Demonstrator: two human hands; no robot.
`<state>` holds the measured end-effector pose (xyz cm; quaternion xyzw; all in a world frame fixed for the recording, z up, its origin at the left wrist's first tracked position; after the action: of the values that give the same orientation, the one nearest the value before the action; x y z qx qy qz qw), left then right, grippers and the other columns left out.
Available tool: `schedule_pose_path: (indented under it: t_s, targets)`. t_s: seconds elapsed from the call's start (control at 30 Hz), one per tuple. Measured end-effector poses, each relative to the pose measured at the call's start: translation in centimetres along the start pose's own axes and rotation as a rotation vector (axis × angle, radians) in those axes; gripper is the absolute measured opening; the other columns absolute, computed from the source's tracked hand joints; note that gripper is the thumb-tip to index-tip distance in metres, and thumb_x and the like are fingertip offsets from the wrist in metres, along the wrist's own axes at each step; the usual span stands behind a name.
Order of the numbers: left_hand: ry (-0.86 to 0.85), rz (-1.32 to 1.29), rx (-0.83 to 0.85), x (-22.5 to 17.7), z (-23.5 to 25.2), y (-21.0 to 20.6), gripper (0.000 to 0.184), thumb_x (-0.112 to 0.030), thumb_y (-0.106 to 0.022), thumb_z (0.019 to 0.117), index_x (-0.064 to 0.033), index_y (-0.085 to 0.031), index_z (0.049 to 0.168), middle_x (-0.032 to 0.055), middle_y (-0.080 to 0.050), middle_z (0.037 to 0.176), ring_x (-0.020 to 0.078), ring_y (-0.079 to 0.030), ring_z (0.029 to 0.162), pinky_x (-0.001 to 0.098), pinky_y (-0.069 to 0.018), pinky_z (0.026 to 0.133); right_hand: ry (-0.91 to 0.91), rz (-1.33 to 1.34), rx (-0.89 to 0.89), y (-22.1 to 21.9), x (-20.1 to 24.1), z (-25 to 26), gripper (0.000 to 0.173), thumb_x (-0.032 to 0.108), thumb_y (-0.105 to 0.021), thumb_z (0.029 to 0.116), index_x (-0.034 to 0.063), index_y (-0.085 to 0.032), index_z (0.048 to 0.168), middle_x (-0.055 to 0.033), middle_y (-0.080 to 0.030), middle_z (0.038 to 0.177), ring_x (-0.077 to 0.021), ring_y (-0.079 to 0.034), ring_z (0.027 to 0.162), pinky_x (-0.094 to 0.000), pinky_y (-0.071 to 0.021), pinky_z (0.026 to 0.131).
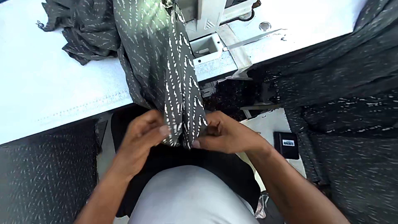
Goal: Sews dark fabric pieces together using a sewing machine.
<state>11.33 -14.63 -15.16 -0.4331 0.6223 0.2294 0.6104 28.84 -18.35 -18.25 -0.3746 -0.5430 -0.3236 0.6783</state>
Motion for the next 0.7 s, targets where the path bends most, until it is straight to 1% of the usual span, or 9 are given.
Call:
schedule_pose_path:
  t_s: [0.07,0.13,0.17,0.23,0.33,0.4,0.5,0.6,0.7]
  targets:
    - [-0.093,0.086,0.057,-5.0,-2.1,0.7,0.014,-0.034,-0.070,0.0971,-0.0200,-0.070,0.100,-0.0094,-0.064,0.079,-0.0006,-0.061,0.065,0.0159,-0.0553,0.059,0.045,0.101,0.052,-2.0,2.0,-0.4,0.017,0.005,-0.073,0.0922,0.0018,-0.068,0.108,0.0000,-0.075,0.094,-0.0050,-0.071,0.083,-0.0230,-0.0623,0.073]
    - [-0.159,0.328,0.022,-8.7,-2.5,1.4,0.016,-0.035,-0.067,0.0989,-0.0201,-0.069,0.104,-0.0058,-0.070,0.090,0.0060,-0.067,0.070,0.0219,-0.0594,0.061,0.116,0.119,0.084,-4.2,3.8,1.3,0.017,0.002,-0.072,0.0914,-0.0013,-0.067,0.108,-0.0007,-0.074,0.094,-0.0042,-0.071,0.085,-0.0223,-0.0617,0.076]
    - [-0.165,0.428,-0.008,-9.0,-2.0,1.5,0.024,-0.036,-0.062,0.1012,-0.0168,-0.067,0.115,-0.0018,-0.072,0.102,0.0107,-0.070,0.077,0.0268,-0.0622,0.065,0.141,0.142,0.106,-5.7,4.1,2.2,0.017,-0.001,-0.071,0.0901,-0.0039,-0.067,0.106,-0.0025,-0.073,0.093,-0.0048,-0.071,0.085,-0.0227,-0.0616,0.076]
    - [-0.038,0.452,-0.074,-6.5,-1.2,1.7,0.036,-0.042,-0.043,0.1073,-0.0164,-0.056,0.130,-0.0022,-0.067,0.113,0.0122,-0.069,0.093,0.0302,-0.0614,0.075,0.142,0.203,0.139,-8.2,3.9,2.8,0.017,-0.004,-0.069,0.0890,-0.0058,-0.066,0.106,-0.0042,-0.073,0.092,-0.0057,-0.070,0.083,-0.0236,-0.0615,0.074]
    - [0.211,0.114,-0.196,0.0,-3.6,1.3,0.055,-0.063,-0.031,0.1058,-0.0236,-0.066,0.122,-0.0055,-0.073,0.102,0.0064,-0.070,0.087,0.0289,-0.0610,0.071,0.027,0.231,0.040,-7.6,1.0,-0.4,0.017,0.007,-0.070,0.0933,0.0060,-0.068,0.110,0.0023,-0.073,0.093,-0.0024,-0.069,0.083,-0.0211,-0.0599,0.073]
    - [0.284,-0.104,-0.125,4.1,-5.9,0.5,0.049,-0.065,-0.054,0.0972,-0.0244,-0.070,0.120,-0.0023,-0.075,0.101,0.0070,-0.073,0.087,0.0294,-0.0629,0.074,-0.085,0.234,-0.097,-6.6,-1.4,-3.6,0.017,0.009,-0.071,0.0935,0.0097,-0.071,0.110,0.0016,-0.074,0.093,-0.0042,-0.069,0.083,-0.0224,-0.0600,0.074]
    - [0.231,-0.251,0.049,6.3,-7.3,-1.2,0.030,-0.031,-0.072,0.0946,-0.0127,-0.072,0.118,0.0054,-0.075,0.102,0.0105,-0.072,0.089,0.0297,-0.0620,0.080,-0.104,0.064,-0.200,-7.0,-1.0,-6.6,0.014,0.005,-0.070,0.0945,0.0048,-0.070,0.109,-0.0014,-0.074,0.092,-0.0077,-0.071,0.080,-0.0247,-0.0617,0.073]
    - [0.116,0.012,0.056,2.1,-9.9,0.4,0.024,-0.026,-0.070,0.0966,-0.0162,-0.073,0.118,0.0014,-0.075,0.102,0.0084,-0.072,0.088,0.0265,-0.0616,0.078,0.012,-0.365,-0.394,-6.5,2.1,-6.7,0.007,0.008,-0.069,0.0889,0.0090,-0.070,0.096,0.0055,-0.069,0.079,-0.0038,-0.066,0.067,-0.0230,-0.0585,0.058]
    - [-0.045,0.359,-0.330,-7.0,-14.0,6.5,0.015,-0.018,-0.067,0.0967,-0.0244,-0.075,0.107,-0.0117,-0.075,0.096,-0.0016,-0.070,0.085,0.0167,-0.0587,0.077,0.212,-0.495,-0.403,-9.7,6.0,-3.8,0.028,0.010,-0.074,0.0894,0.0065,-0.059,0.113,0.0032,-0.068,0.082,-0.0043,-0.066,0.069,-0.0234,-0.0597,0.060]
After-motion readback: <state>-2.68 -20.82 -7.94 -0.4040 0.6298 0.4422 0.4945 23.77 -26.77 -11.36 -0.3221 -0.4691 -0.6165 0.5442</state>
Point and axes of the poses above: each hand's wrist, its own z-axis towards the middle knuckle, its own y-axis out of the back of the hand, x = y × z, the point moved 8 cm from there along z, towards the middle knuckle
